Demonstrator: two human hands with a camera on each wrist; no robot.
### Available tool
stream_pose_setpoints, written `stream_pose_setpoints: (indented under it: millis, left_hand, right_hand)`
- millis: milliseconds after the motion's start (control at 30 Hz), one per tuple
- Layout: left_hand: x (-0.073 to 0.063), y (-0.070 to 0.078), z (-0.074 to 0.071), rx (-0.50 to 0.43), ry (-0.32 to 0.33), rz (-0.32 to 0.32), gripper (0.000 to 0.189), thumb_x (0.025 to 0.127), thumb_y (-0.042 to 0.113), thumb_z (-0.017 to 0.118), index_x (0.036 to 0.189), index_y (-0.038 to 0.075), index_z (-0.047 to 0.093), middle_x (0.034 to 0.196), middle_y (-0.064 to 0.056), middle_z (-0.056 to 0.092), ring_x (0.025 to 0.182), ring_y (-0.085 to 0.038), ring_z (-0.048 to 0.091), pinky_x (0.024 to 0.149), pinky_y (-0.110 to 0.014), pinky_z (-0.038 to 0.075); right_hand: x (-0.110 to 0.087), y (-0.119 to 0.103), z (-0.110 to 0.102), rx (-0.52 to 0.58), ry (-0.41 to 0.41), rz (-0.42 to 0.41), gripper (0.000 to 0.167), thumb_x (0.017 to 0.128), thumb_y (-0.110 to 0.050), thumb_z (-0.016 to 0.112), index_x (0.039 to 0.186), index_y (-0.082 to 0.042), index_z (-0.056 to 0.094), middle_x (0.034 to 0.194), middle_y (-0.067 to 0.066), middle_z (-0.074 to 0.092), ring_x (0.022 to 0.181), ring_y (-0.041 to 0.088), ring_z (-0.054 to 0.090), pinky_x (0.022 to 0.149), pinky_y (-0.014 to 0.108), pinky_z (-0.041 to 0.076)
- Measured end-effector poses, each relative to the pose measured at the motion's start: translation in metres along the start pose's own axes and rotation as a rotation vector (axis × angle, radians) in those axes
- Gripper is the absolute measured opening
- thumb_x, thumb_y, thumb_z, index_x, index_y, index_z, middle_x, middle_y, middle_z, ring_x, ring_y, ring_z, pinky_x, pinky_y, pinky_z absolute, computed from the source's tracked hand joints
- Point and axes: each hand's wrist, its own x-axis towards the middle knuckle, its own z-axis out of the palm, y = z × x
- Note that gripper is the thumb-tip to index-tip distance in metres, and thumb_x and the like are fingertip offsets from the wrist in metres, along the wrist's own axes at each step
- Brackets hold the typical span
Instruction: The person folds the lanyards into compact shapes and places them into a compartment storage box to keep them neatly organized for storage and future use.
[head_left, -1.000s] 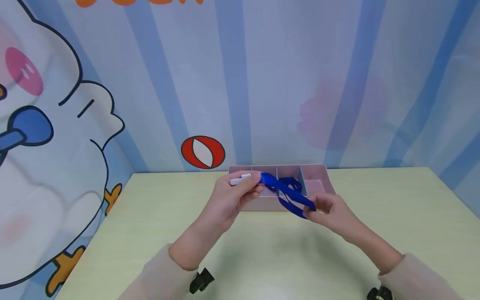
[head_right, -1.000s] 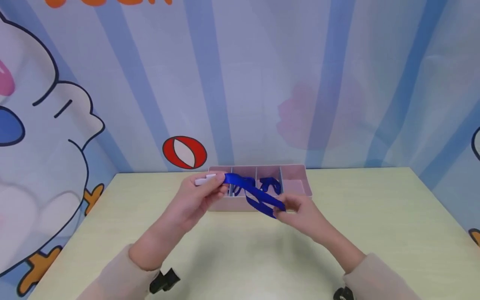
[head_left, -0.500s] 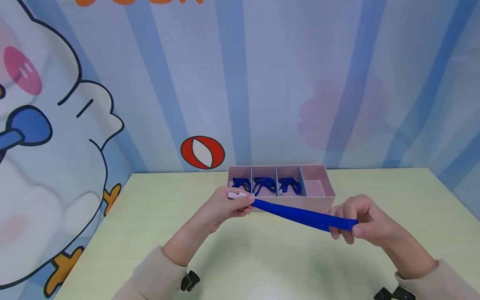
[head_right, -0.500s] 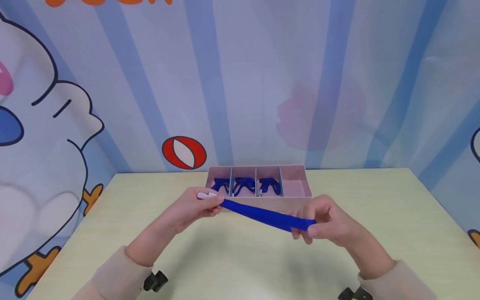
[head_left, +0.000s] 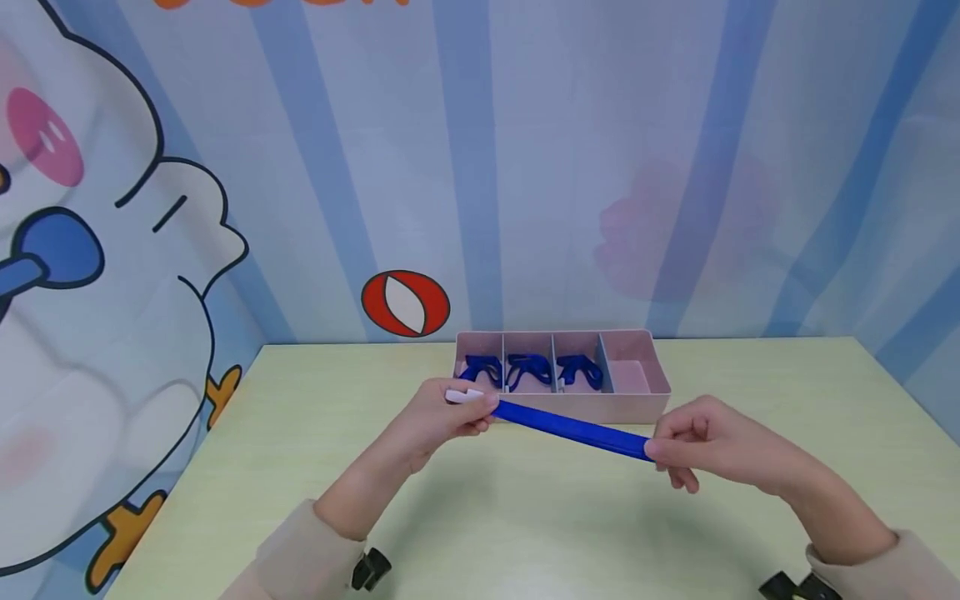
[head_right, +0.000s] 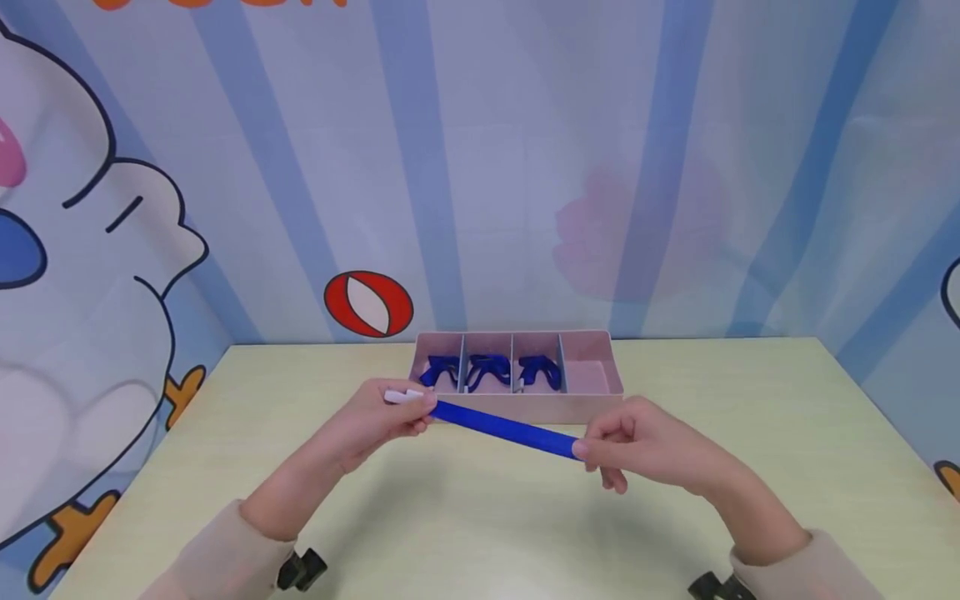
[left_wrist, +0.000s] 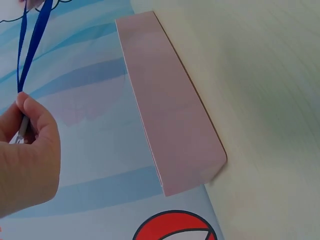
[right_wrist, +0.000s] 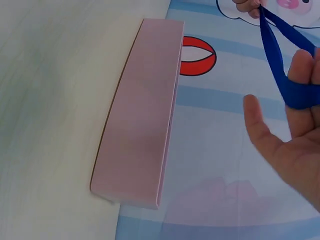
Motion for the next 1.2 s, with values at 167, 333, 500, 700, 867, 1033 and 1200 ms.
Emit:
stream_pose_setpoints:
  millis: [167, 333, 500, 700, 867, 1033, 1200]
  left_hand:
    - [-0.001, -0.002, -0.001, -0.027, -0.018, 0.004, 0.022, 0.090, 0.013, 0.062, 0.099, -0.007, 0.063, 0.076, -0.006, 0.064, 0.065, -0.010, 0.060, 0.072, -0.024, 0.054]
    - [0.001, -0.004, 0.001, -0.060, -0.046, 0.006, 0.021, 0.090, 0.012, 0.061, 0.099, -0.007, 0.063, 0.076, -0.005, 0.064, 0.065, -0.009, 0.060, 0.072, -0.023, 0.054]
    - [0.000, -0.002, 0.000, -0.057, -0.013, 0.000, 0.022, 0.090, 0.013, 0.062, 0.101, -0.007, 0.063, 0.079, -0.006, 0.065, 0.068, -0.011, 0.061, 0.076, -0.027, 0.054]
    - [-0.003, -0.002, -0.001, -0.021, 0.038, 0.009, 0.023, 0.089, 0.013, 0.063, 0.103, -0.006, 0.064, 0.082, -0.007, 0.066, 0.072, -0.013, 0.064, 0.078, -0.029, 0.054]
    - [-0.004, -0.004, -0.002, -0.020, 0.066, 0.026, 0.021, 0.089, 0.013, 0.064, 0.101, -0.004, 0.066, 0.082, -0.007, 0.066, 0.075, -0.015, 0.065, 0.081, -0.033, 0.053]
    - [-0.007, -0.005, -0.003, -0.025, 0.101, 0.027, 0.020, 0.088, 0.013, 0.065, 0.100, -0.004, 0.066, 0.082, -0.007, 0.066, 0.076, -0.016, 0.065, 0.080, -0.032, 0.054]
    - [-0.010, -0.004, -0.002, -0.023, 0.137, 0.026, 0.020, 0.087, 0.013, 0.066, 0.098, -0.003, 0.067, 0.081, -0.008, 0.067, 0.076, -0.016, 0.065, 0.079, -0.031, 0.054]
  right_hand:
    - [-0.002, 0.012, -0.006, 0.158, -0.047, -0.350, 0.030, 0.097, 0.007, 0.035, 0.079, -0.003, 0.057, 0.084, 0.010, 0.063, 0.097, 0.022, 0.057, 0.083, 0.032, 0.046]
    - [0.003, 0.017, -0.009, 0.304, 0.026, -0.511, 0.038, 0.100, 0.003, 0.026, 0.081, -0.006, 0.058, 0.093, 0.007, 0.064, 0.110, 0.022, 0.047, 0.091, 0.031, 0.041]
    - [0.003, 0.018, -0.007, 0.396, 0.216, -0.388, 0.047, 0.100, 0.002, 0.024, 0.090, -0.010, 0.068, 0.090, 0.002, 0.067, 0.094, 0.014, 0.056, 0.086, 0.024, 0.045]
    - [0.003, 0.020, -0.007, 0.408, 0.369, -0.207, 0.037, 0.099, 0.001, 0.037, 0.092, -0.009, 0.072, 0.089, 0.000, 0.065, 0.087, 0.014, 0.063, 0.081, 0.029, 0.053]
    - [0.003, 0.020, -0.007, 0.396, 0.420, -0.092, 0.030, 0.097, 0.000, 0.045, 0.091, -0.009, 0.073, 0.086, 0.003, 0.067, 0.079, 0.018, 0.068, 0.073, 0.030, 0.056]
    - [0.003, 0.020, -0.006, 0.389, 0.465, -0.002, 0.024, 0.094, -0.002, 0.052, 0.091, -0.011, 0.075, 0.081, 0.004, 0.071, 0.075, 0.014, 0.068, 0.072, 0.027, 0.055]
    - [0.003, 0.019, -0.006, 0.383, 0.490, 0.055, 0.020, 0.091, -0.003, 0.057, 0.096, -0.013, 0.075, 0.085, 0.004, 0.071, 0.077, 0.014, 0.068, 0.073, 0.028, 0.055]
